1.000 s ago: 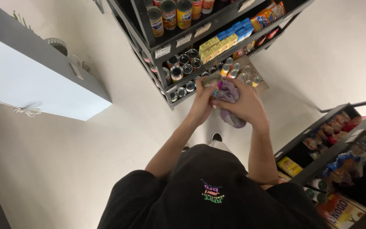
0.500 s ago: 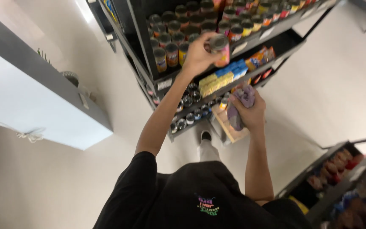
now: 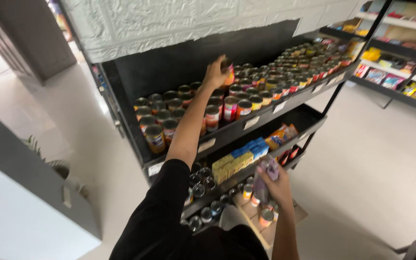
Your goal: Cleaning canned goods with a cloth and organizing them onto a retail shelf.
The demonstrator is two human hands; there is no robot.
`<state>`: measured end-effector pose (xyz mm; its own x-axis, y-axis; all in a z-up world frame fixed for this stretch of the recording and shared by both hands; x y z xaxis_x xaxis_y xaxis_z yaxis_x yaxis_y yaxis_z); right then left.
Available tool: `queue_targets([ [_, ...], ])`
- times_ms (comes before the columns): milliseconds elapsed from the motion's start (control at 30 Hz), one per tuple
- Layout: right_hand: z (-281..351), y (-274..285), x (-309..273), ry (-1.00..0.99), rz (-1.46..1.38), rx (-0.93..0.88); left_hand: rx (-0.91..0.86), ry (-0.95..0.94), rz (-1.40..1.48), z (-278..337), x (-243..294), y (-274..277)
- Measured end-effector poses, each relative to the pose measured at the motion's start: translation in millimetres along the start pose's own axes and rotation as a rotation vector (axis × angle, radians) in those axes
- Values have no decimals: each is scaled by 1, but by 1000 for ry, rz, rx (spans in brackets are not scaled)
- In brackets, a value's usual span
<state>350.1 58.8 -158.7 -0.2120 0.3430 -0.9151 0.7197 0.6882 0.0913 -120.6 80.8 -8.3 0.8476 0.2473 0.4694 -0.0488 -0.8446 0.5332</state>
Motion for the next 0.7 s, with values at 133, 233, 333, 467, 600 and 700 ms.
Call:
queue_targets([
  [133,-6,6,31,-108,-59,-11,-67,32,-138,-20,-33,-42],
  [233,-11,-3,36,-56,-106,-80,-130,103,-147,-15,-39,-40],
  [333,-21,-16,43,-41,-161,-169,-173,86,-181,-18,-43,-39],
  [467,-30,-32,44,-42,-188,-287,-280,74,-115,-17,-41,-41],
  [600,-36,-43,49,-50,-175,-299,-353,35,-135,-1,-32,-49],
  [700,-47,-43,55,-55,-234,-204,-461,19,-264,12,-23,-48],
])
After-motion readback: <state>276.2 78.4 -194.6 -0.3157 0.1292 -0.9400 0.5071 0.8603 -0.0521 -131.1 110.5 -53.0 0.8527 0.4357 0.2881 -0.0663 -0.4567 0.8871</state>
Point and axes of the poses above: each hand's wrist, its own z-axis away from the middle knuckle, its own y-axis out of the back of the hand, x = y × z, the point moved 8 cm from there along -z, towards the middle knuckle, and after that the axes turned 6 degrees about -z, right-handed, at the moved point
